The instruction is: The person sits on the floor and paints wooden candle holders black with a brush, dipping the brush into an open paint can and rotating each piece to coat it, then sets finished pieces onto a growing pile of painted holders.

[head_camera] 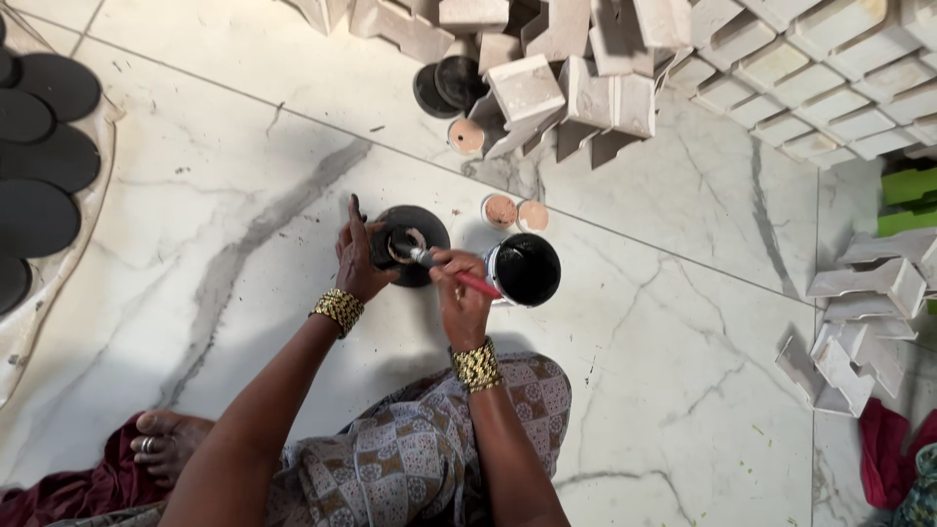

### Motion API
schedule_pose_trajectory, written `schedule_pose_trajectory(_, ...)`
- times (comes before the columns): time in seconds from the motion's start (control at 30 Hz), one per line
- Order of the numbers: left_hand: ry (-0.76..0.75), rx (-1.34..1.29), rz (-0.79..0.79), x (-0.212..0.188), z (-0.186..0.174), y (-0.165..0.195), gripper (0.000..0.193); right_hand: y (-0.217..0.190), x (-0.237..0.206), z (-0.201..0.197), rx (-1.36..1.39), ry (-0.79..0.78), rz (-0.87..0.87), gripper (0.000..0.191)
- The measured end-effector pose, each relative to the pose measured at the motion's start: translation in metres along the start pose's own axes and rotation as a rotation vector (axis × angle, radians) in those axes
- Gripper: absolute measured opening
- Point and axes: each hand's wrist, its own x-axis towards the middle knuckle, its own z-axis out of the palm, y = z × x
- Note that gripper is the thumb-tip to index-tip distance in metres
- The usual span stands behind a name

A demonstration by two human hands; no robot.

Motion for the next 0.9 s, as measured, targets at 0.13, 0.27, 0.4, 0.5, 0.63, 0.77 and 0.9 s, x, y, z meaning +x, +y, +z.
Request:
schedule_pose_trajectory(0.13, -0.019, -0.009, 0.011, -0.001, -0.004, 0.003, 0.151, -0.015, -0.011, -0.008, -0.019, 0.033, -0.05, 0.023)
schedule_pose_trajectory(0.27, -0.084, 0.054, 0.066, 0.002, -0.006, 0.005, 0.152, -0.021, -0.008, -0.013, -0.03, 0.232, -0.136, 0.025)
schedule_pose_trajectory(0.4, -0.113, 0.049, 0.084, 0.008, -0.004, 0.007, 0.148, -0.022, -0.008, -0.012, -0.115, 0.204, 0.065, 0.023)
schedule_pose_trajectory(0.5, -0.114, 0.056, 0.068, 0.01, -0.003, 0.006, 0.149, -0.025, -0.015, -0.012, -0.18, 0.164, 0.024, 0.023)
schedule_pose_trajectory(0.63, -0.113, 0.091, 0.062, 0.009, -0.002, 0.005, 0.148, -0.025, -0.013, -0.01, -0.047, 0.231, -0.065, 0.022)
schedule_pose_trajectory(0.77, -0.12, 0.079, 0.056, 0.011, -0.002, 0.007, 0.15, -0.026, -0.006, -0.009, -0.139, 0.118, 0.082, 0.02)
schedule_pose_trajectory(0.9, -0.115, 0.063, 0.057, 0.013, -0.005, 0.008, 0.15, -0.028, -0.004, -0.01, -0.126, 0.186, -0.04, 0.02)
